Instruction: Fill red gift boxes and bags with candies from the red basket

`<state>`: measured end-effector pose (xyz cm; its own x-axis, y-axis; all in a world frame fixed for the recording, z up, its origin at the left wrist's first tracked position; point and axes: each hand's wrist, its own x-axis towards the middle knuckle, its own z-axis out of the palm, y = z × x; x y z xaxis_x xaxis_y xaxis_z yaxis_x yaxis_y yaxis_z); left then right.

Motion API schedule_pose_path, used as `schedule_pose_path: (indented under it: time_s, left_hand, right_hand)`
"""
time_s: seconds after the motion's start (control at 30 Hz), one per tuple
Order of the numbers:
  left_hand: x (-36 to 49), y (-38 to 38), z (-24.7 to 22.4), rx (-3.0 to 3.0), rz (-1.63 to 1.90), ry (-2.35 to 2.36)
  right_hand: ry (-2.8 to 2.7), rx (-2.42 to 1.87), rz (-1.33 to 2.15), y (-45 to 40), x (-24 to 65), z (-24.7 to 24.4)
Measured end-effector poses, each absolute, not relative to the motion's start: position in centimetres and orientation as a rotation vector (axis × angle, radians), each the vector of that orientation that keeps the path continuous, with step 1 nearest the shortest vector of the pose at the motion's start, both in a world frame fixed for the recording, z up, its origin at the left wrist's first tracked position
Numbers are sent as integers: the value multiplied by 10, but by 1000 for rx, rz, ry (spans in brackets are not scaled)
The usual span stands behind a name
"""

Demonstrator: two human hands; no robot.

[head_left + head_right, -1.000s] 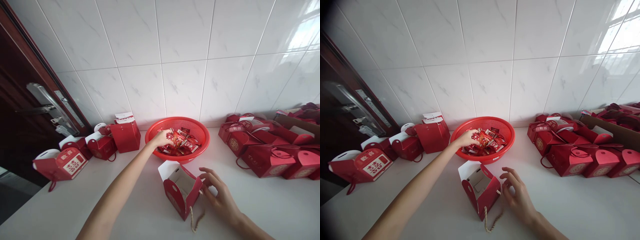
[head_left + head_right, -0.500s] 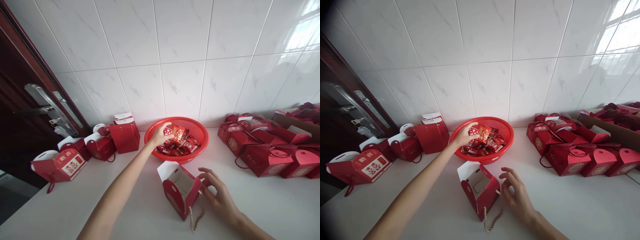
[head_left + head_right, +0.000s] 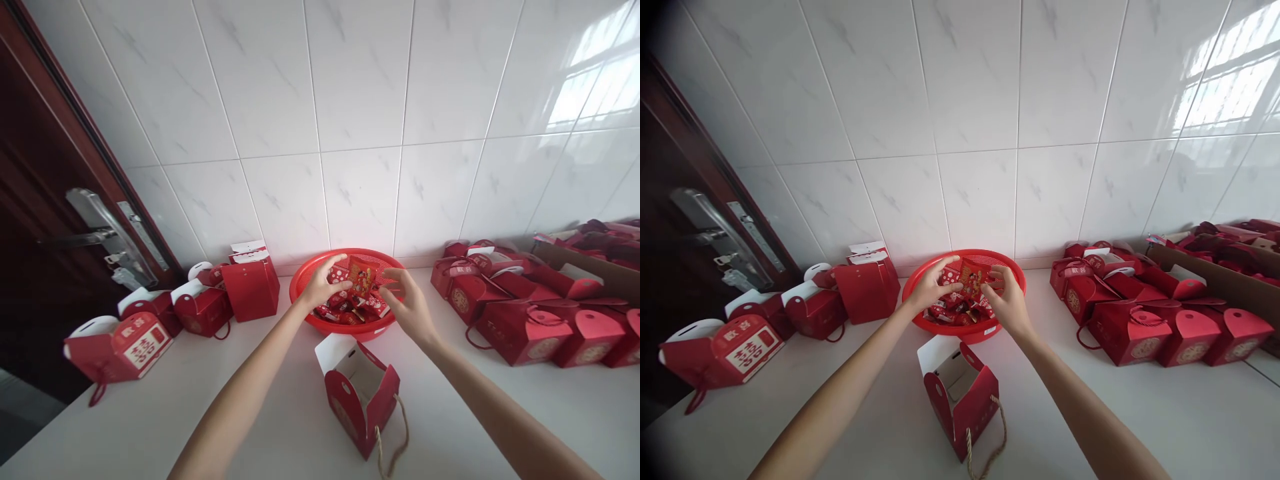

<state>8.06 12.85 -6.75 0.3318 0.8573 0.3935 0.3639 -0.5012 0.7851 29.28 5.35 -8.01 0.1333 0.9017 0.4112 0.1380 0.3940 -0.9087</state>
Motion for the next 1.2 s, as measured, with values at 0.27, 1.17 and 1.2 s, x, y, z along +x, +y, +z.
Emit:
schedule_pose_path:
  time_s: [0.27, 1.17, 1.2]
  left_hand:
    - [80, 128, -73, 2007, 1121, 1025]
    - [75, 150, -77, 1650, 1027, 1398]
    - [75, 150, -77, 1658, 1012, 1404]
  right_hand:
    - [-926, -950, 1240, 97, 259, -69]
    - [-311, -731, 1247, 106, 265, -72]
    - [-308, -736, 1247, 106, 265, -72]
